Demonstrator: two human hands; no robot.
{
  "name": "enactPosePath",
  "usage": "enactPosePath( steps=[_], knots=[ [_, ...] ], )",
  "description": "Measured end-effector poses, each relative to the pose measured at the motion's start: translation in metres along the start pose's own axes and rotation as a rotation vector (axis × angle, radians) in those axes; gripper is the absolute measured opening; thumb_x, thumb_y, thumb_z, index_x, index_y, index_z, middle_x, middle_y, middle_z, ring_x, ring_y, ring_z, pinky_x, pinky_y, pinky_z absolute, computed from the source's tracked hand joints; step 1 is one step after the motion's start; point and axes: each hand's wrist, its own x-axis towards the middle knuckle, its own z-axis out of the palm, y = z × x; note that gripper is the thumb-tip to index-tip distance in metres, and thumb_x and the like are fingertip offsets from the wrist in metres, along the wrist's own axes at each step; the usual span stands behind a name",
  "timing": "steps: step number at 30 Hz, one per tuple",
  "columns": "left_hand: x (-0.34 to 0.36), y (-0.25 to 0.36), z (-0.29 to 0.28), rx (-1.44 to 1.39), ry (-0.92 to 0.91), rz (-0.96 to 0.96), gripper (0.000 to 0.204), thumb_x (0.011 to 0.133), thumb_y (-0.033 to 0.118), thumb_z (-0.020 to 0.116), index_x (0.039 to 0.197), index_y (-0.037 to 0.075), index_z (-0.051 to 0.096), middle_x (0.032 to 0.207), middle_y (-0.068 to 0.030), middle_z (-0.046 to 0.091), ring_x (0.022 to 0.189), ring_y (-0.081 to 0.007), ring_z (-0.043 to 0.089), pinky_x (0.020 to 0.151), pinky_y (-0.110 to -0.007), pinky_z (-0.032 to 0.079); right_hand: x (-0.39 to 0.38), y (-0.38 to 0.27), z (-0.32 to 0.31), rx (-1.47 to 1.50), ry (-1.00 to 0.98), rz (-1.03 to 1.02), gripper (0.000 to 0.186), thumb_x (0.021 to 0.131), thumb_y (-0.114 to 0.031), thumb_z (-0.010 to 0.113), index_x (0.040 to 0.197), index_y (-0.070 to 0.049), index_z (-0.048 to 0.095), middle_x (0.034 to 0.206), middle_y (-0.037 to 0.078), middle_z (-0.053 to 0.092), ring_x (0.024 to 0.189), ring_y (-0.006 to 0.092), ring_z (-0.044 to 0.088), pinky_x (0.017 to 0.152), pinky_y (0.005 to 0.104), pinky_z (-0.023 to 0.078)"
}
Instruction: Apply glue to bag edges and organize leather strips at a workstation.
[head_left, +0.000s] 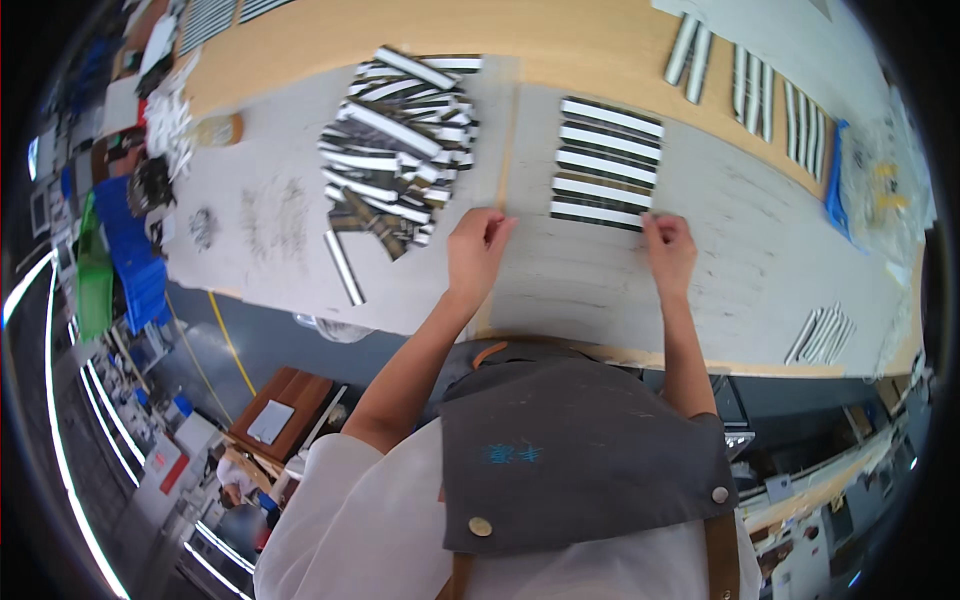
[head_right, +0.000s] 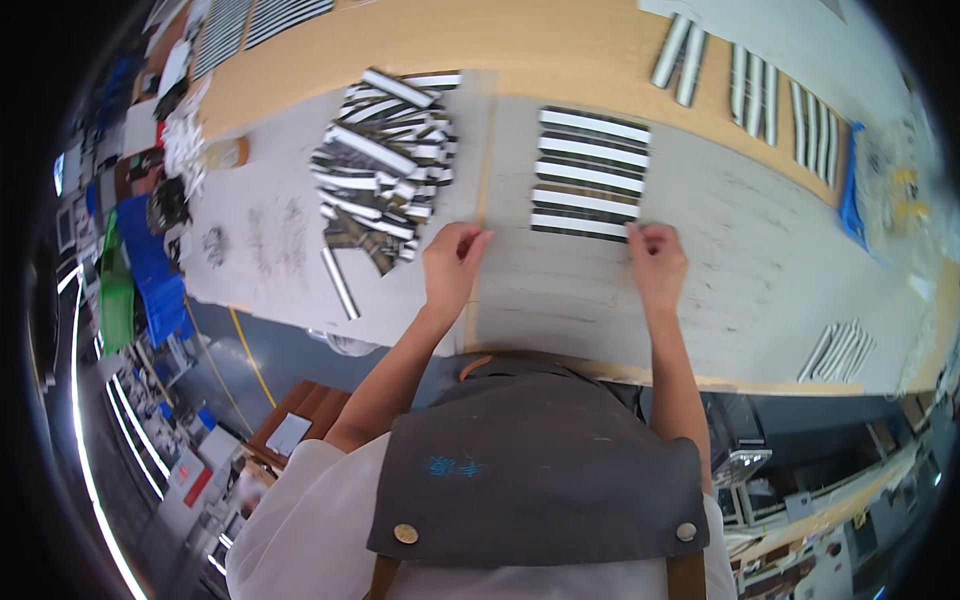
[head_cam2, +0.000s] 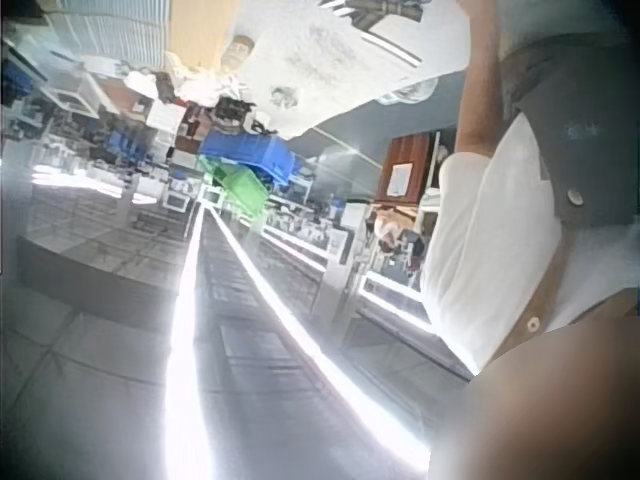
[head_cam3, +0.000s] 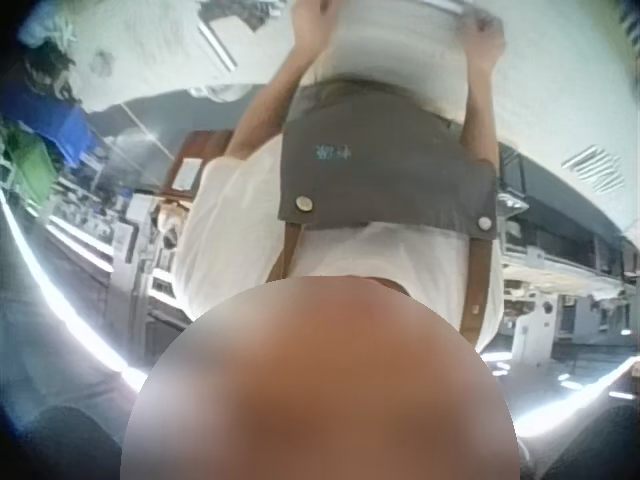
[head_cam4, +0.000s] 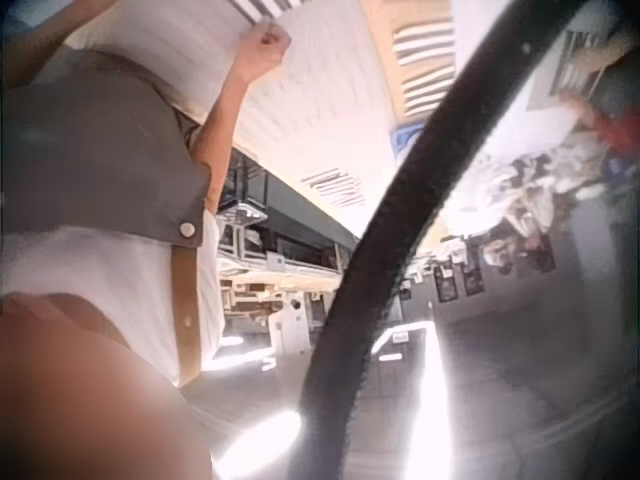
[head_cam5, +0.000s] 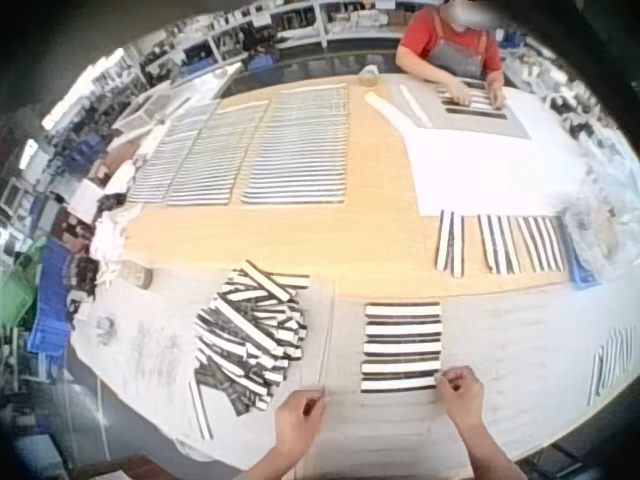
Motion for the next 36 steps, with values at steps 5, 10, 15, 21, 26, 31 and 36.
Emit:
enactPosePath(
  steps=[5,10,15,21,26,31,36],
  knots=[
    [-0.023,-0.103,-0.094,0.565,0.603,-0.101,0.033,0.068,0.007,0.064,0.096,-0.001,0.049,0.094,-0.0140,0.048,0.091,-0.0282,0.043,0.071,-0.039,0.038,-0.006,-0.001,-0.017,0.143,-0.019,0.138,0.024,0.077,-0.025,0.061,0.074,-0.002,0.054,0.054,0.001,0.050,0.049,0.0052,0.042,0.047,0.0196,0.035],
    [-0.034,-0.135,-0.150,0.251,0.356,-0.800,0.033,0.067,0.020,0.068,0.086,-0.004,0.055,0.074,-0.0096,0.056,0.067,-0.0174,0.051,0.061,-0.031,0.042,-0.023,-0.001,-0.006,0.169,-0.083,0.095,0.019,0.079,-0.020,0.059,0.077,-0.002,0.054,0.055,-0.001,0.049,0.050,0.0037,0.041,0.048,0.0182,0.034],
    [-0.042,-0.076,-0.103,-0.066,0.199,-0.265,0.012,0.072,0.008,0.062,0.078,-0.001,0.056,0.066,-0.0049,0.055,0.059,-0.0110,0.049,0.055,-0.024,0.041,-0.058,-0.046,0.013,0.288,-0.423,-0.037,0.015,0.077,-0.015,0.061,0.083,-0.003,0.055,0.057,-0.001,0.050,0.053,0.0048,0.045,0.051,0.0198,0.040],
    [-0.042,0.025,-0.013,-0.176,-0.473,0.224,0.017,0.071,0.005,0.065,0.083,-0.001,0.055,0.066,-0.0048,0.056,0.064,-0.0089,0.054,0.057,-0.022,0.043,-0.074,-0.066,0.005,0.466,-0.824,0.229,0.013,0.077,-0.007,0.058,0.087,0.001,0.057,0.066,0.004,0.056,0.053,0.0081,0.053,0.050,0.0194,0.043],
    [-0.019,0.005,0.019,-0.278,-0.620,-0.170,0.016,0.071,0.007,0.064,0.084,0.000,0.057,0.059,-0.0057,0.054,0.057,-0.0119,0.055,0.053,-0.022,0.042,-0.054,-0.021,-0.012,0.559,-0.521,0.280,0.014,0.076,-0.007,0.059,0.086,0.004,0.058,0.064,0.006,0.057,0.053,0.0089,0.056,0.048,0.0190,0.043],
    [-0.003,0.020,0.041,-0.060,-0.399,0.009,0.020,0.070,0.009,0.065,0.085,0.001,0.055,0.056,-0.0094,0.053,0.049,-0.0188,0.052,0.048,-0.027,0.041,-0.037,-0.007,-0.011,0.410,-0.357,0.231,0.015,0.076,-0.007,0.060,0.084,0.004,0.059,0.062,0.006,0.058,0.050,0.0097,0.057,0.043,0.0190,0.041],
    [0.001,0.014,0.057,0.109,-0.186,0.076,0.028,0.069,0.009,0.067,0.089,0.003,0.048,0.052,-0.0060,0.051,0.045,-0.0186,0.050,0.044,-0.027,0.040,-0.030,-0.006,0.002,0.241,-0.146,0.104,0.011,0.072,-0.007,0.062,0.079,0.002,0.059,0.060,0.007,0.059,0.046,0.0102,0.056,0.043,0.0216,0.041]
  ],
)
